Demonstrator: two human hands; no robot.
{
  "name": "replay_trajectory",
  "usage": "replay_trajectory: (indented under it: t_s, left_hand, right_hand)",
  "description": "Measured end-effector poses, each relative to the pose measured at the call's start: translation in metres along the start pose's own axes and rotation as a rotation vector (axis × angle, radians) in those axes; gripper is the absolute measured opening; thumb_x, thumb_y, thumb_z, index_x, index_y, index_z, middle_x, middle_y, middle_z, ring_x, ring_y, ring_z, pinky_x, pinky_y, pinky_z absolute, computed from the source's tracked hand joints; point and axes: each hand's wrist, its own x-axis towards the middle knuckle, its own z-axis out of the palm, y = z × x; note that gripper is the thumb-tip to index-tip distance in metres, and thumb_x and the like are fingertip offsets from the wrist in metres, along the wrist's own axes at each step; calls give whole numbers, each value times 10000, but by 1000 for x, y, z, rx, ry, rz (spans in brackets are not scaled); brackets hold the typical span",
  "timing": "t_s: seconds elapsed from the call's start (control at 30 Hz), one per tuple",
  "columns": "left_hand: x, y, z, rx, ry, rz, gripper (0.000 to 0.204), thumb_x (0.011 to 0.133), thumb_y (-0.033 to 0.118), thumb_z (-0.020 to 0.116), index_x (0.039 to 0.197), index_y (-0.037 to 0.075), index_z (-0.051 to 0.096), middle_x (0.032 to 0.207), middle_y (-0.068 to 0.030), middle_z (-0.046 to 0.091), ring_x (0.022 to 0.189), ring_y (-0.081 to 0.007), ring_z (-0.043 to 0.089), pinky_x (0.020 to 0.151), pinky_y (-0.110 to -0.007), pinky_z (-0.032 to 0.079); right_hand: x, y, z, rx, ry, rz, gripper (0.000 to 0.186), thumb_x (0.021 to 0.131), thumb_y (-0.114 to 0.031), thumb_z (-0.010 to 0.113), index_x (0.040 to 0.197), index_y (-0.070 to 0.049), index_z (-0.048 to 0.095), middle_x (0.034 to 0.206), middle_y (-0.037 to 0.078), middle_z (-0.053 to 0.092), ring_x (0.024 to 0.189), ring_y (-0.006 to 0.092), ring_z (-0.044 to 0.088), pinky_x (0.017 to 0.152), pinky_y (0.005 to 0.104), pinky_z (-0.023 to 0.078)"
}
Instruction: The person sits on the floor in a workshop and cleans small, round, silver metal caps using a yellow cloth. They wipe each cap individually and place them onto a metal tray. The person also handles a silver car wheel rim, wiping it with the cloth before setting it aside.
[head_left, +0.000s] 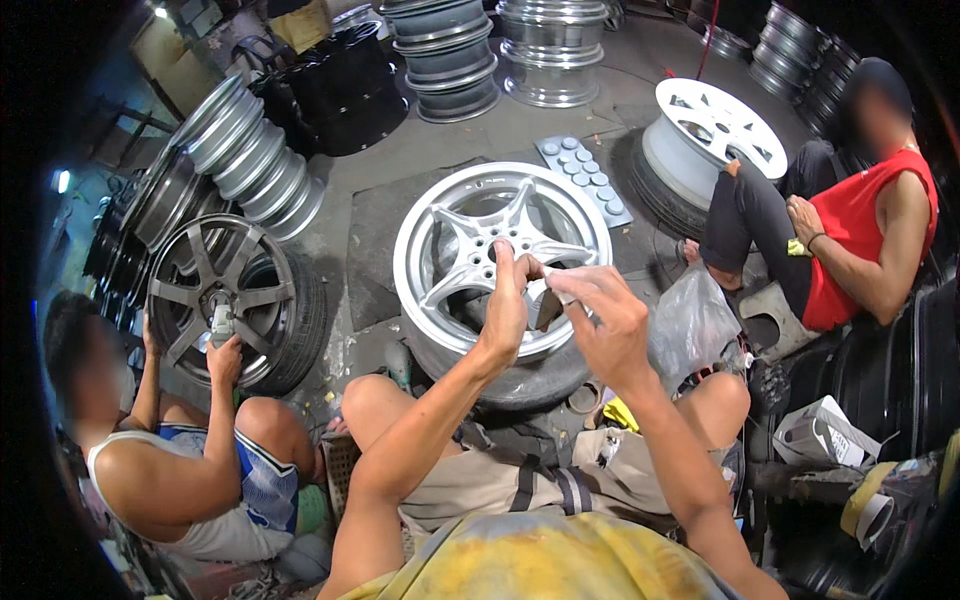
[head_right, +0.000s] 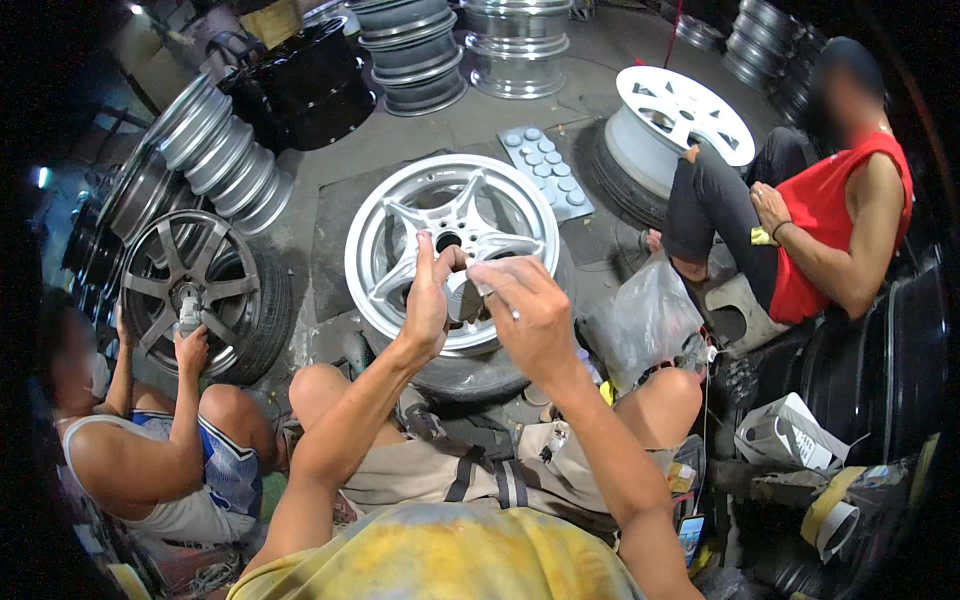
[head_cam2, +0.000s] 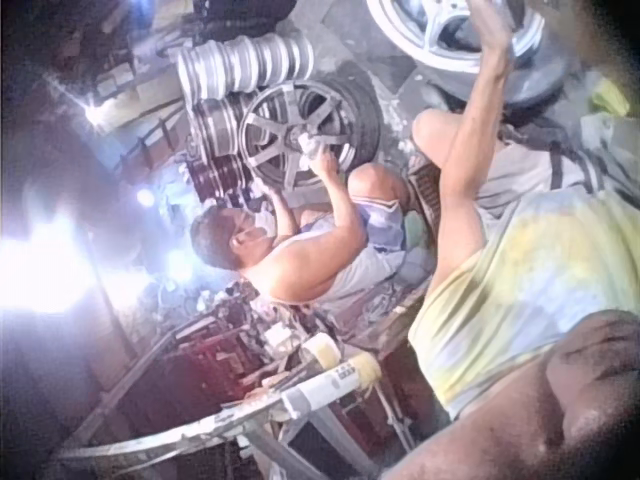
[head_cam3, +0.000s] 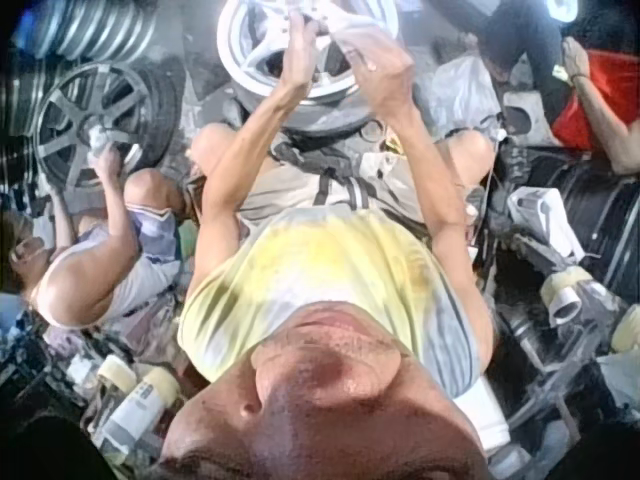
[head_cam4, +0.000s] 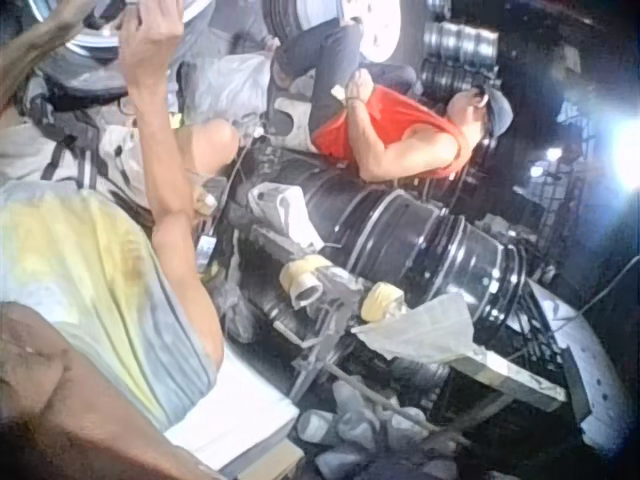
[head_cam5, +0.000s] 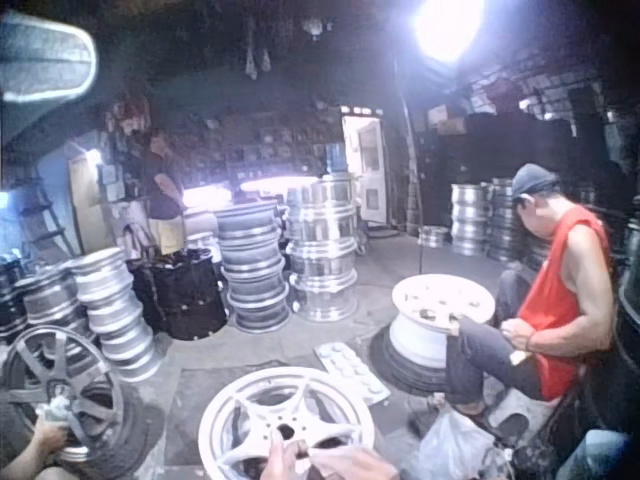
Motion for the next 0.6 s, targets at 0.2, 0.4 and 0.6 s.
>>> replay_trajectory:
  t_s: [0.2,0.4,0.6]
  left_hand:
    - [-24,24,23,-330,18,-116,564,1106,565,287,1056,107,612,984,-21,641,932,-136,621,865,-315,501]
    - [-57,14,35,-674,-77,-175,433,1116,377,399,1404,82,530,1364,-63,609,1257,-188,564,1112,-428,413]
    - [-84,8,22,-648,-201,-165,537,1099,287,472,1576,67,357,1317,-41,635,1140,-179,638,1126,-448,461]
  right_hand:
    - [0,-22,0,-28,71,-127,348,729,119,701,1054,-1,736,1070,117,712,1012,315,678,850,402,561]
    - [-16,-7,-7,-27,124,-61,355,763,113,682,1093,-8,730,1056,122,718,975,325,674,857,409,545]
    - [-26,-6,-10,0,149,-37,385,767,103,695,1127,-28,734,1021,118,716,973,314,673,842,391,548]
